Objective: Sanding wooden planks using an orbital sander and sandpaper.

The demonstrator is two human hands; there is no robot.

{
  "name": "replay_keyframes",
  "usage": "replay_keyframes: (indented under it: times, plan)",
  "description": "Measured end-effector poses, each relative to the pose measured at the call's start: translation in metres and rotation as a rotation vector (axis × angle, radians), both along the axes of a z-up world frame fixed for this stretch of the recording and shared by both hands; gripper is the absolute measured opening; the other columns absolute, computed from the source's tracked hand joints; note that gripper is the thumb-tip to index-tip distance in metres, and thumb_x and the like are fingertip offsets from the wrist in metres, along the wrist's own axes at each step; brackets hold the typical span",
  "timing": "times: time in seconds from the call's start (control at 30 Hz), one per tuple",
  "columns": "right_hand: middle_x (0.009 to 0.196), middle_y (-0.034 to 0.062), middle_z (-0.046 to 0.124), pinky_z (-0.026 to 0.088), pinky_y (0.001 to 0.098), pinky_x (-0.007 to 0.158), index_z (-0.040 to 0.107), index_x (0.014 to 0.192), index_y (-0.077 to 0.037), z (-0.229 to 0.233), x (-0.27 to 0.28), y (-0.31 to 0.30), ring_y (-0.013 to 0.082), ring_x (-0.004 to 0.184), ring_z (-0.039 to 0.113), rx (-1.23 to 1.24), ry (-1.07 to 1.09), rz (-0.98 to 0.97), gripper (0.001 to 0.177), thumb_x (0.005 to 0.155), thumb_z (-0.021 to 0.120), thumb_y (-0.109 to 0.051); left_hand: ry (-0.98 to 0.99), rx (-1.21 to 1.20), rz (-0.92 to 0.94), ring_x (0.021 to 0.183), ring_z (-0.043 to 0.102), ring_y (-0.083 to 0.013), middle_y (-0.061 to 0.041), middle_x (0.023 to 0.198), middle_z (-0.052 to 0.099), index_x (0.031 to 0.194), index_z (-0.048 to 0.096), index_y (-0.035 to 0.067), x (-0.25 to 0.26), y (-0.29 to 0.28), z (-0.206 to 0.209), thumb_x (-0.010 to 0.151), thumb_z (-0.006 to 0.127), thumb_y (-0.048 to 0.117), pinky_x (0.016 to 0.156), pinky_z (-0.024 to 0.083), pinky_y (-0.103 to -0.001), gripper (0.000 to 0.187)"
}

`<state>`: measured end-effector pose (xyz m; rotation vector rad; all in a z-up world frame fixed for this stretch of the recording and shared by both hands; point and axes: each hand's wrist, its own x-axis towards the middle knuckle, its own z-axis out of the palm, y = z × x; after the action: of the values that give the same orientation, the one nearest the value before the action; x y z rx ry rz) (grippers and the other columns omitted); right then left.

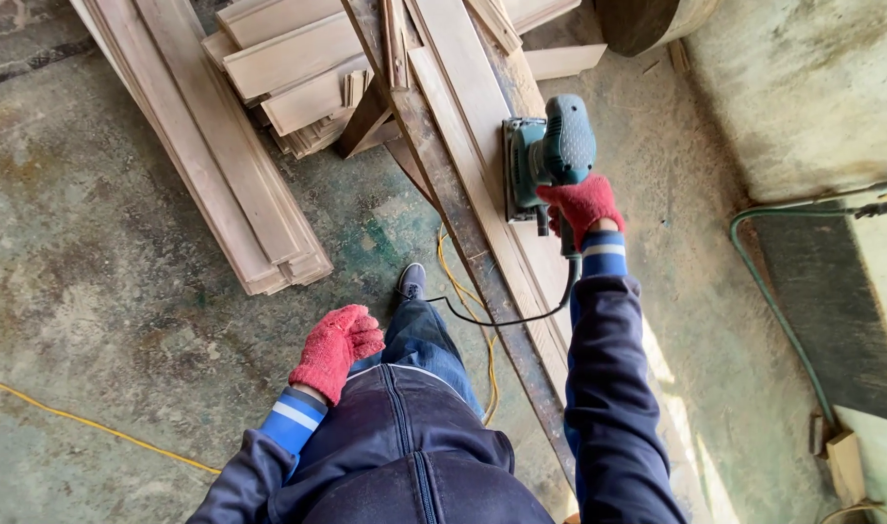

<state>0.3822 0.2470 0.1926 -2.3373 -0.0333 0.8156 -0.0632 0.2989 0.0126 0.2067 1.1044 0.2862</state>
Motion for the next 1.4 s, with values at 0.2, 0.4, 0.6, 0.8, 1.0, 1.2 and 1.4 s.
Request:
replay_keyframes:
  times: [0.2,0.4,0.6,0.8,1.0,1.2,1.4]
  plan:
    - [0.063,0.0191,0.064,0.061,0.0383,0.048,0.066,0.091,0.005,-0.005,0.008,-0.003,0.026,0.049,0.067,-0.006,0.023,-0.036,0.036,0.074,0.088,-0.018,0.027,0.014,0.011,0.083,0.076,-0.0403,-0.026,0.102,0.074,0.112,0.071,0.009,-0.035,-0.008,-0.002,0.095,0.07,0.025,0.073,0.066,-0.05,0.024]
    - [0.066,0.0197,0.065,0.061,0.0403,0.048,0.062,0.091,0.009,-0.005,0.001,-0.039,0.0288,0.051,0.068,-0.019,0.019,-0.077,0.042,0.075,0.089,-0.018,0.003,0.04,0.045,0.084,0.076,-0.0401,-0.025,0.104,0.074,0.114,0.071,0.009,-0.059,-0.009,-0.014,0.096,0.069,0.026,0.075,0.066,-0.05,0.025]
    - [0.065,0.0216,0.064,0.06,0.0423,0.048,0.063,0.092,0.009,-0.012,-0.01,-0.105,0.0302,0.05,0.067,-0.001,0.021,-0.129,0.043,0.073,0.09,-0.019,-0.002,0.042,-0.025,0.082,0.076,-0.0374,-0.023,0.099,0.075,0.11,0.071,0.01,-0.033,-0.029,-0.006,0.095,0.069,0.027,0.074,0.067,-0.048,0.023]
    - [0.064,0.0218,0.064,0.062,0.0419,0.048,0.067,0.093,0.006,-0.009,-0.044,-0.196,0.0299,0.05,0.068,-0.008,0.027,-0.225,0.04,0.073,0.089,-0.02,-0.048,-0.022,-0.167,0.081,0.077,-0.0388,-0.024,0.096,0.075,0.108,0.071,0.009,0.003,-0.094,-0.019,0.093,0.072,0.023,0.074,0.067,-0.051,0.021]
    - [0.063,0.0188,0.063,0.06,0.0368,0.047,0.068,0.093,0.001,-0.005,-0.089,-0.302,0.0269,0.049,0.066,-0.02,0.054,-0.273,0.038,0.072,0.088,-0.023,-0.033,-0.05,-0.291,0.082,0.076,-0.0411,-0.027,0.098,0.074,0.11,0.071,0.007,0.008,-0.167,0.004,0.093,0.071,0.021,0.077,0.065,-0.055,0.022]
    - [0.064,0.02,0.064,0.061,0.0377,0.05,0.069,0.089,-0.001,0.001,-0.134,-0.387,0.026,0.05,0.066,-0.06,0.066,-0.291,0.036,0.072,0.089,-0.025,-0.021,-0.07,-0.341,0.082,0.076,-0.0424,-0.028,0.098,0.074,0.11,0.071,0.007,-0.009,-0.218,-0.013,0.092,0.073,0.021,0.077,0.065,-0.057,0.023]
    - [0.06,0.02,0.063,0.057,0.0361,0.046,0.071,0.084,-0.002,-0.001,-0.181,-0.471,0.0259,0.047,0.064,-0.038,0.057,-0.393,0.032,0.07,0.089,-0.024,-0.019,-0.071,-0.386,0.084,0.075,-0.0456,-0.029,0.098,0.073,0.11,0.071,0.008,-0.015,-0.248,-0.015,0.09,0.074,0.02,0.079,0.064,-0.061,0.024]
